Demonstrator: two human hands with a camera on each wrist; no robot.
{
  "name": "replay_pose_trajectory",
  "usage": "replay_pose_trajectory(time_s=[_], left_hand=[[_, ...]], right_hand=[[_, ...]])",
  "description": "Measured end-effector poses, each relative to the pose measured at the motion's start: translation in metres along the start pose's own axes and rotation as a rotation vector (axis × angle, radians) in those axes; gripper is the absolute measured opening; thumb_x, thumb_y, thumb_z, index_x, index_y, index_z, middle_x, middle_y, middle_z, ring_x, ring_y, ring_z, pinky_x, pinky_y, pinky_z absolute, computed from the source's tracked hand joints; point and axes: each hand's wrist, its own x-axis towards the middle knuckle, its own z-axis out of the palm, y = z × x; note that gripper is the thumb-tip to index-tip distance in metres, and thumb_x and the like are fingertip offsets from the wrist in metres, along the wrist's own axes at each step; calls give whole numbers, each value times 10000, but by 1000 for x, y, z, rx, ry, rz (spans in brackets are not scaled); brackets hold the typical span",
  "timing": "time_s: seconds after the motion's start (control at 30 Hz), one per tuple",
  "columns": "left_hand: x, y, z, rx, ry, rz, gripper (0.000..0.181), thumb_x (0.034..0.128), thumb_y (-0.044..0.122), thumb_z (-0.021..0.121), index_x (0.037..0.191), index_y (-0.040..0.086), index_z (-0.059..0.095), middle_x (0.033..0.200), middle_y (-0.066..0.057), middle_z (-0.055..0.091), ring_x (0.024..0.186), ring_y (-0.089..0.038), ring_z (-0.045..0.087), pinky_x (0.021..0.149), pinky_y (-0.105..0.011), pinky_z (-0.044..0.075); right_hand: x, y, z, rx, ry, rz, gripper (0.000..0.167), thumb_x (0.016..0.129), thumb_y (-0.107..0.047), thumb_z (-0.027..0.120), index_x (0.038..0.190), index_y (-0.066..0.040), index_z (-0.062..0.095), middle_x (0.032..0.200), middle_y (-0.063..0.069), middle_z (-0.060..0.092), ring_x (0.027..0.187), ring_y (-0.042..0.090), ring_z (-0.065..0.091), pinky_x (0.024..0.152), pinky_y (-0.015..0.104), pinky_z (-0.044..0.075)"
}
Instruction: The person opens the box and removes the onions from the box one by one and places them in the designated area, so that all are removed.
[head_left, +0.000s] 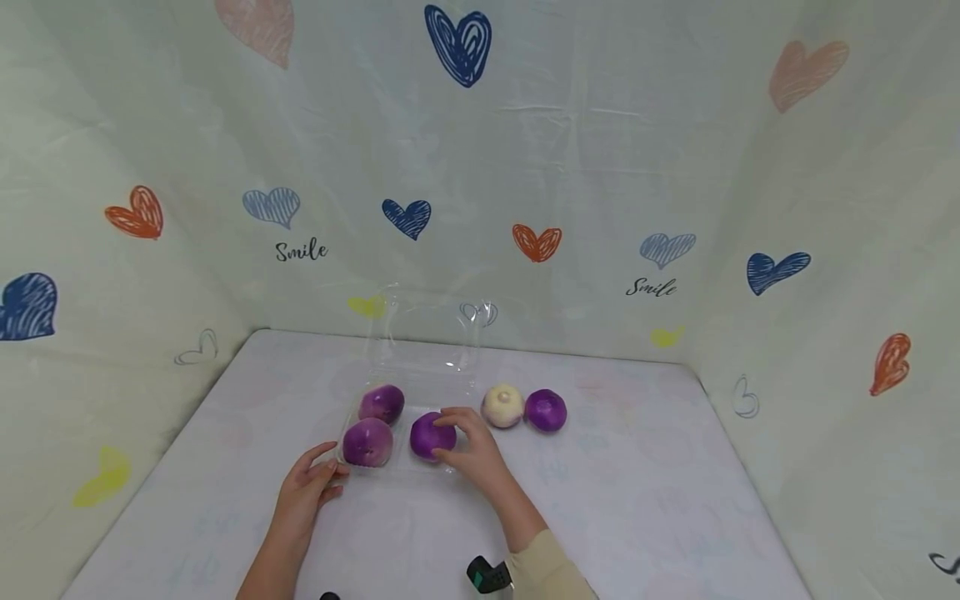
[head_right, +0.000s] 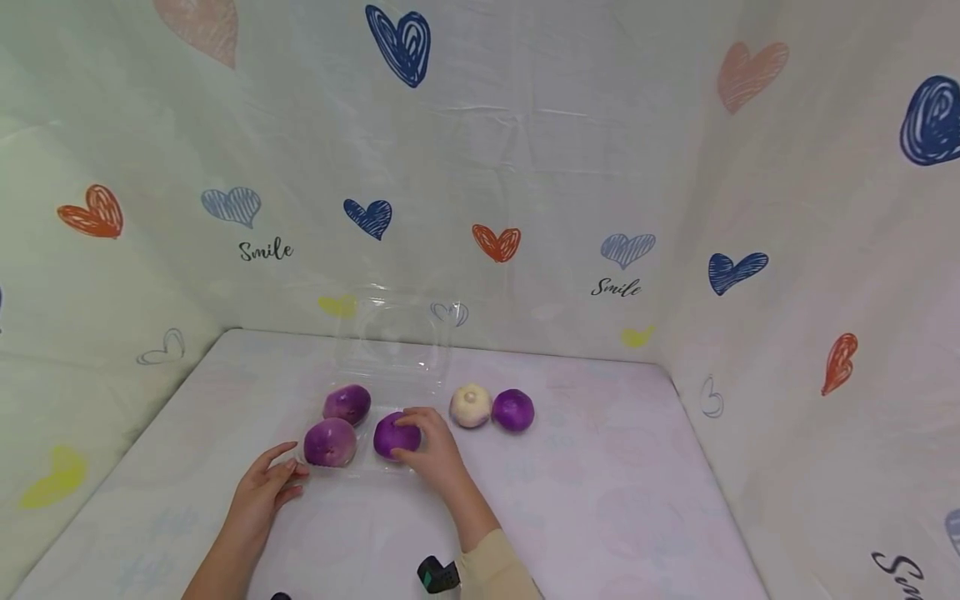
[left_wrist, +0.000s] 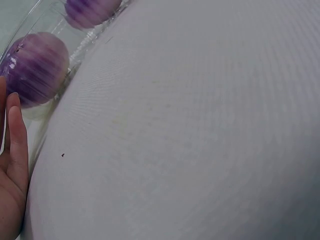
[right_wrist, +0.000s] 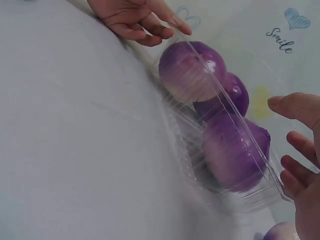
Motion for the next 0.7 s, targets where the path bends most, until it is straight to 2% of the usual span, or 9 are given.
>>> replay_pose_trajectory(time_s=[0.1, 0.2, 0.37, 0.53, 0.7], left_hand=[[0, 1, 0, 9, 4, -8, 387, 1006, 209, 564, 1354, 83, 452, 865, 73, 699, 862, -77, 629, 740, -226, 524], [0, 1, 0, 24, 7, -13, 406, 1012, 200, 553, 1378, 75, 430, 870, 73, 698, 867, -78, 624, 746, -228, 524], [0, 2, 0, 34, 7, -21, 428, 1016, 194, 544, 1402, 68, 410, 876, 73, 697, 874, -77, 622, 753, -228, 522], [-1, 1, 0, 28, 1, -16, 439, 1010, 217, 556, 1398, 69, 412, 881, 69, 697, 869, -77, 627, 756, -225, 522], [-2, 1, 1, 6, 2, 4, 429, 999, 217, 577, 1373, 60, 438, 867, 64, 696, 854, -78, 634, 743, -228, 528]], right_hand=[[6, 0, 1, -71, -79, 6, 372, 764, -97, 809, 1102, -34, 667, 1249, 130, 585, 1186, 277, 530, 1015, 426, 414], [11, -2, 3, -146, -144, 52, 392, 750, -101, 828, 1107, -54, 673, 1259, 120, 589, 1192, 296, 525, 1032, 418, 392], [16, -2, 6, -259, -198, 71, 418, 746, -114, 838, 1127, -66, 672, 1250, 96, 594, 1179, 293, 528, 1020, 401, 402], [20, -3, 6, -346, -238, 24, 422, 757, -137, 827, 1136, -48, 665, 1252, 120, 578, 1173, 305, 531, 1009, 393, 416], [27, -6, 4, -403, -320, 85, 462, 761, -144, 833, 1187, -89, 661, 1329, 111, 536, 1236, 304, 496, 1050, 391, 383]])
